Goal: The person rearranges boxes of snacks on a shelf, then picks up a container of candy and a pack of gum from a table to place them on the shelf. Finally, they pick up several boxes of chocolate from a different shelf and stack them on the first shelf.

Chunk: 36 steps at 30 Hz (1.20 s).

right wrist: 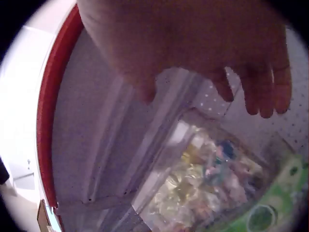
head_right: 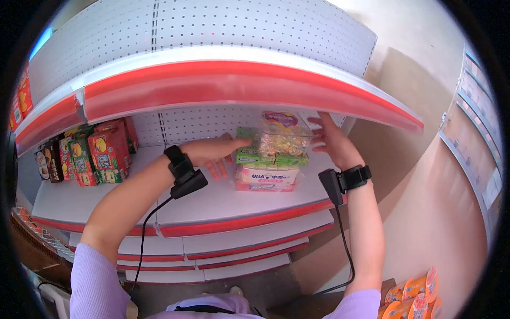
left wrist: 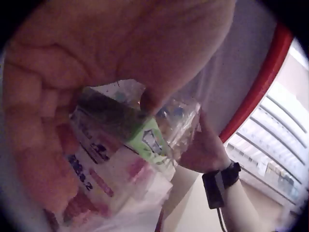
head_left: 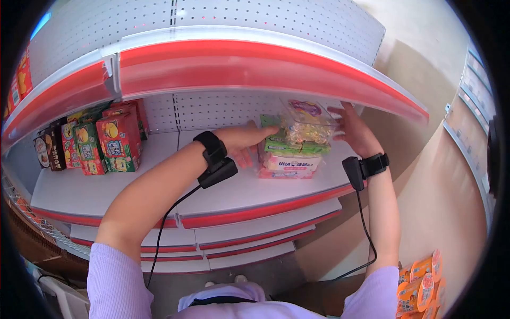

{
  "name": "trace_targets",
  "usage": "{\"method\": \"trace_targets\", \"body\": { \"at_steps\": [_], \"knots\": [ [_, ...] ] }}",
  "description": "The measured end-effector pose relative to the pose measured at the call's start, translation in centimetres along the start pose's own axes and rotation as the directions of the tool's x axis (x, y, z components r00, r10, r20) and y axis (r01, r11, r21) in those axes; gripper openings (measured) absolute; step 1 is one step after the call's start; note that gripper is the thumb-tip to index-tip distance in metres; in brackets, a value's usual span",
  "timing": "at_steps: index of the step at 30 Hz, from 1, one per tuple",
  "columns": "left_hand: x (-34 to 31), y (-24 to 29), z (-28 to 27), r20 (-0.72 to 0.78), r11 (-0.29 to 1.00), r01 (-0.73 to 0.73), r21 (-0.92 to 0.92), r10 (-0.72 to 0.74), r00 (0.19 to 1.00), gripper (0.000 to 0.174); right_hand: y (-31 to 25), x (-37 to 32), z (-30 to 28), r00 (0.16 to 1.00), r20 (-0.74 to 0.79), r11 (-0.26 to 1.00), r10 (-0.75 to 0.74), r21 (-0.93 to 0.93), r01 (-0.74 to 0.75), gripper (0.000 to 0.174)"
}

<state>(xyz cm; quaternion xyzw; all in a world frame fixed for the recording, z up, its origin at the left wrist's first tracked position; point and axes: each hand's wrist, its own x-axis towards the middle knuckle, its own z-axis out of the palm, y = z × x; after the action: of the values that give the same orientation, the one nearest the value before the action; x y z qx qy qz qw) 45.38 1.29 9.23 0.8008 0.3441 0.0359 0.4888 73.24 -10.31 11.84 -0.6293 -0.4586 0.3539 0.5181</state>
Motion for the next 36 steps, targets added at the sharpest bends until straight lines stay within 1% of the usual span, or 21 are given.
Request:
{"method": "trace_targets", "body": {
  "at_steps": [1, 2, 3, 4, 5, 7, 8, 10, 11, 13, 17, 19, 21, 22, 24, 25, 27, 29, 31, 32, 36],
  "knots": [
    [-0.1, 0.2, -0.1, 0.015, 0.999, -0.016, -0.046, 0.016, 1.0, 0.084, -1.1, -0.8, 0.8, 1.0, -0.008, 1.0, 0.006, 0.004, -0.006, 0.07],
    [-0.1, 0.4, 0.0, 0.032, 0.995, -0.03, -0.092, 0.033, 0.999, 0.08, -2.0, -1.5, 1.8, 0.985, 0.005, 0.969, -0.174, -0.177, 0.172, 0.073],
    [-0.1, 0.3, 0.4, 0.046, 0.996, -0.029, -0.087, 0.033, 0.998, 0.08, -2.5, -1.8, 2.5, 0.939, 0.05, 0.875, -0.341, -0.349, 0.336, 0.076],
    [-0.1, 0.3, 0.6, 0.074, 0.984, -0.033, -0.174, 0.046, 0.996, 0.074, -2.8, -1.5, 2.8, 0.941, 0.023, 0.822, -0.339, -0.479, 0.308, 0.079],
    [0.0, 0.3, 0.8, 0.099, 0.965, -0.036, -0.259, 0.064, 0.993, 0.068, -3.5, -2.2, 3.7, 0.941, 0.011, 0.823, -0.339, -0.481, 0.302, 0.079],
    [0.2, 0.0, 0.7, 0.102, 0.956, -0.045, -0.29, 0.078, 0.992, 0.062, -5.0, -3.3, 5.9, 0.846, 0.245, 0.624, -0.473, -0.585, 0.518, 0.08],
    [0.4, -0.2, 0.6, 0.094, 0.944, -0.051, -0.325, 0.086, 0.992, 0.056, -4.7, -3.4, 7.2, 0.849, 0.238, 0.625, -0.473, -0.588, 0.513, 0.08],
    [0.7, -0.5, 0.2, 0.126, 0.936, -0.036, -0.349, 0.084, 0.988, 0.053, -3.5, -4.0, 9.5, 0.806, 0.098, 0.376, -0.583, -0.847, 0.376, 0.079],
    [0.9, -0.6, 0.1, 0.149, 0.927, -0.018, -0.374, 0.08, 0.986, 0.05, -3.1, -4.0, 10.1, 0.81, 0.094, 0.381, -0.579, -0.847, 0.371, 0.079],
    [1.2, -0.5, 0.3, 0.129, 0.927, 0.003, -0.376, 0.049, 0.99, 0.047, -2.7, -4.1, 10.7, 0.828, 0.019, 0.288, -0.56, -0.933, 0.216, 0.078],
    [0.9, -0.4, 0.4, 0.073, 0.911, -0.01, -0.412, 0.044, 0.996, 0.041, -2.7, -3.6, 7.9, 0.811, 0.076, 0.302, -0.58, -0.905, 0.301, 0.071],
    [0.5, -0.4, 0.5, 0.052, 0.897, -0.022, -0.441, 0.05, 0.997, 0.039, -2.2, -3.8, 4.5, 0.727, -0.037, 0.485, -0.686, -0.767, 0.419, 0.065],
    [0.5, -0.8, 0.3, 0.031, 0.882, -0.034, -0.47, 0.055, 0.998, 0.038, -1.2, -4.4, 1.5, 0.801, -0.233, 0.777, -0.551, -0.492, 0.392, 0.063],
    [0.6, -1.1, 0.2, 0.049, 0.872, -0.044, -0.488, 0.078, 0.996, 0.038, -0.2, -4.5, -0.1, 0.801, -0.232, 0.776, -0.552, -0.495, 0.391, 0.063],
    [0.5, -1.5, 0.0, 0.065, 0.861, -0.054, -0.506, 0.1, 0.993, 0.038, 3.0, -4.1, -2.8, 0.831, -0.352, 0.834, -0.431, -0.507, 0.217, 0.062],
    [0.3, -1.7, 0.0, 0.054, 0.846, -0.065, -0.529, 0.109, 0.993, 0.038, 5.2, -3.5, -3.7, 0.831, -0.352, 0.834, -0.43, -0.507, 0.217, 0.062],
    [0.1, -1.8, 0.1, 0.042, 0.832, -0.078, -0.549, 0.121, 0.992, 0.038, 9.2, -2.8, -4.9, 0.79, -0.26, 0.563, -0.556, -0.817, 0.126, 0.06],
    [-0.4, -2.0, 0.1, 0.016, 0.793, -0.103, -0.6, 0.14, 0.99, 0.037, 10.0, -3.6, -3.0, 0.771, -0.267, 0.547, -0.578, -0.828, 0.124, 0.058],
    [-1.1, -2.2, 0.3, -0.013, 0.779, -0.109, -0.617, 0.128, 0.992, 0.036, 9.9, -4.5, -1.5, 0.758, -0.222, 0.434, -0.613, -0.896, 0.089, 0.059],
    [-1.5, -2.2, 0.3, -0.04, 0.766, -0.119, -0.632, 0.121, 0.992, 0.035, 10.3, -4.4, -1.4, 0.759, -0.219, 0.436, -0.613, -0.895, 0.093, 0.059],
    [-4.5, -3.6, -0.2, -0.102, 0.739, -0.19, -0.646, 0.163, 0.981, 0.035, 11.4, -4.4, -1.6, 0.801, -0.161, 0.382, -0.577, -0.92, 0.09, 0.061]
  ]
}}
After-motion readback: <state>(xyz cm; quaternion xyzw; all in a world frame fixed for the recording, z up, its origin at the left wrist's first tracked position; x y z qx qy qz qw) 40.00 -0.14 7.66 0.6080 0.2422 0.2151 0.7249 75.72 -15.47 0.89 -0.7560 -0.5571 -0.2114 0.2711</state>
